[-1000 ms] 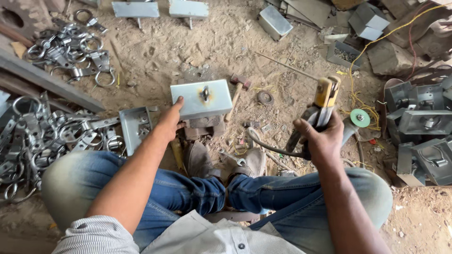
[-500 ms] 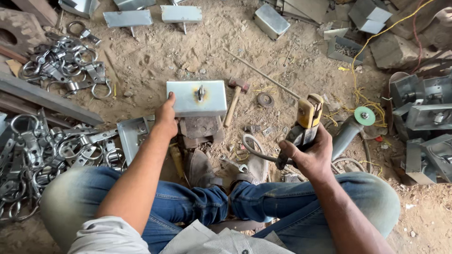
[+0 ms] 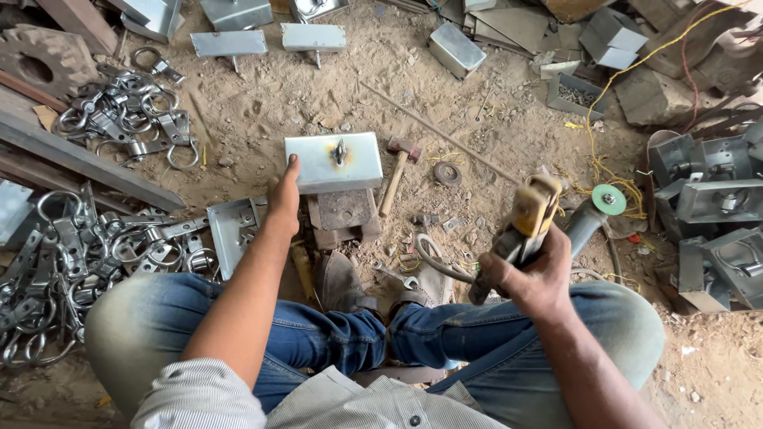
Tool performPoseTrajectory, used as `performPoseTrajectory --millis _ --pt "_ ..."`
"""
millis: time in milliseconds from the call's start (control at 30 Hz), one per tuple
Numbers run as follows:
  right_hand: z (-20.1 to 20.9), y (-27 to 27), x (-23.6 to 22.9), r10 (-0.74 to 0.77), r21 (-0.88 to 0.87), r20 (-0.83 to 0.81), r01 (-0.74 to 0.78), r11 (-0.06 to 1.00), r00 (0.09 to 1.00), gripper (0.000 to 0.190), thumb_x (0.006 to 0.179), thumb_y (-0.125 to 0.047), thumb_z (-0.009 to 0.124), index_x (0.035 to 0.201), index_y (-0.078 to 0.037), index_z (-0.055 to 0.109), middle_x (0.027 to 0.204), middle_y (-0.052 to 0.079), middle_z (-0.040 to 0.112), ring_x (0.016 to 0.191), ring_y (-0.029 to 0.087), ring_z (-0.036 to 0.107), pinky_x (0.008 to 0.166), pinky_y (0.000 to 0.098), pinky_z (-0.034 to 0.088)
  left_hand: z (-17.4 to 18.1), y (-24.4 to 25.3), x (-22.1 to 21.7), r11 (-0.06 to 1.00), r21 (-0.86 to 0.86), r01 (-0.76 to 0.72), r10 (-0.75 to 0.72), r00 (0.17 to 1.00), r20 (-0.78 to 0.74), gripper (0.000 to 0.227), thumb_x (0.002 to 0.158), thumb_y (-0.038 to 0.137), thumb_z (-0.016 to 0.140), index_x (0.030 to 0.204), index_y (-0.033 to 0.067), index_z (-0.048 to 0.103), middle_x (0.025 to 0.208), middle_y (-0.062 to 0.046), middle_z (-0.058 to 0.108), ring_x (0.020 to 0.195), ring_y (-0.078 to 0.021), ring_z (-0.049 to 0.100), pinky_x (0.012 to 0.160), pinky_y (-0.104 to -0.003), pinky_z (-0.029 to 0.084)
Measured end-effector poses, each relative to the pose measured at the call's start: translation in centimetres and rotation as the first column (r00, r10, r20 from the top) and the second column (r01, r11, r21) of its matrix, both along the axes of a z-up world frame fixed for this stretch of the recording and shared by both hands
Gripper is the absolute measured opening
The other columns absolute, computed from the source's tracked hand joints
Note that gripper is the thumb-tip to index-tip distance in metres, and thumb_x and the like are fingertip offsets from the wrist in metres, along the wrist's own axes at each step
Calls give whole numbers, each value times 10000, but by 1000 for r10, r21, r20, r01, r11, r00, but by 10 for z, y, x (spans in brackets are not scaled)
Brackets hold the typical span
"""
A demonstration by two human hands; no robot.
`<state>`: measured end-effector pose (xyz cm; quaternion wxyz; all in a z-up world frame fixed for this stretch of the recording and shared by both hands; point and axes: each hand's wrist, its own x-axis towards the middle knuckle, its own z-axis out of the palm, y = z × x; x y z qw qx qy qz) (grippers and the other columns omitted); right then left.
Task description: The person welds a metal handle and components onto a metal box using a welding rod and electrode holder. They use a hammer to adjust the position of the parts and remove slag from the welded areas.
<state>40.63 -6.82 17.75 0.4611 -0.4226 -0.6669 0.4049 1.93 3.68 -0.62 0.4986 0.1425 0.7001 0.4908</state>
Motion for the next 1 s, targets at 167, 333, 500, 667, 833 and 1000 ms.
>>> performPoseTrajectory --millis 167,333,500,667,833,1000 --pt "-9 -37 4 -43 -92 47 47 995 998 461 717 -260 862 1014 -27 598 836 -1 608 720 71 579 637 220 513 77 -66 59 955 250 160 -41 905 -424 766 914 581 567 1476 70 467 1500 -162 472 1404 -344 475 1151 -515 382" --pt "-22 -38 9 -17 -83 86 24 996 996 440 713 -268 856 969 -23 596 786 -5 620 678 71 580 597 224 497 120 -166 137 423 368 828 -747 548 -377 659 866 493 722 1381 103 592 1563 -173 499 1337 -330 565 1093 -481 458" --pt "-29 -42 5 49 -67 98 -43 997 994 431 721 -256 871 960 -11 609 734 -11 630 613 62 583 548 218 501 127 -189 173 182 504 844 -585 505 -634 485 901 388 785 1278 127 627 1244 -76 707 1149 -270 706 1033 -441 537" --pt "-28 -52 2 26 -17 197 -24 1000 980 501 683 -261 887 1008 11 619 713 -14 635 608 46 571 542 207 501 121 -198 180 190 537 822 -544 543 -639 341 962 339 756 1205 119 662 1245 -56 695 1128 -283 706 943 -414 566" --pt "-28 -51 0 38 -19 185 -35 999 982 491 694 -260 890 999 14 621 727 -15 649 633 42 580 559 210 516 114 -198 178 190 526 829 -462 548 -697 327 947 296 763 1191 100 669 1235 -69 702 1094 -292 697 934 -426 535" --pt "-29 -48 -4 29 -50 198 -19 999 980 539 677 -266 887 1061 19 640 726 -5 649 626 48 577 560 214 513 117 -197 176 203 526 826 -432 557 -709 330 934 301 771 1174 97 672 1225 -73 699 1115 -291 689 942 -434 520"
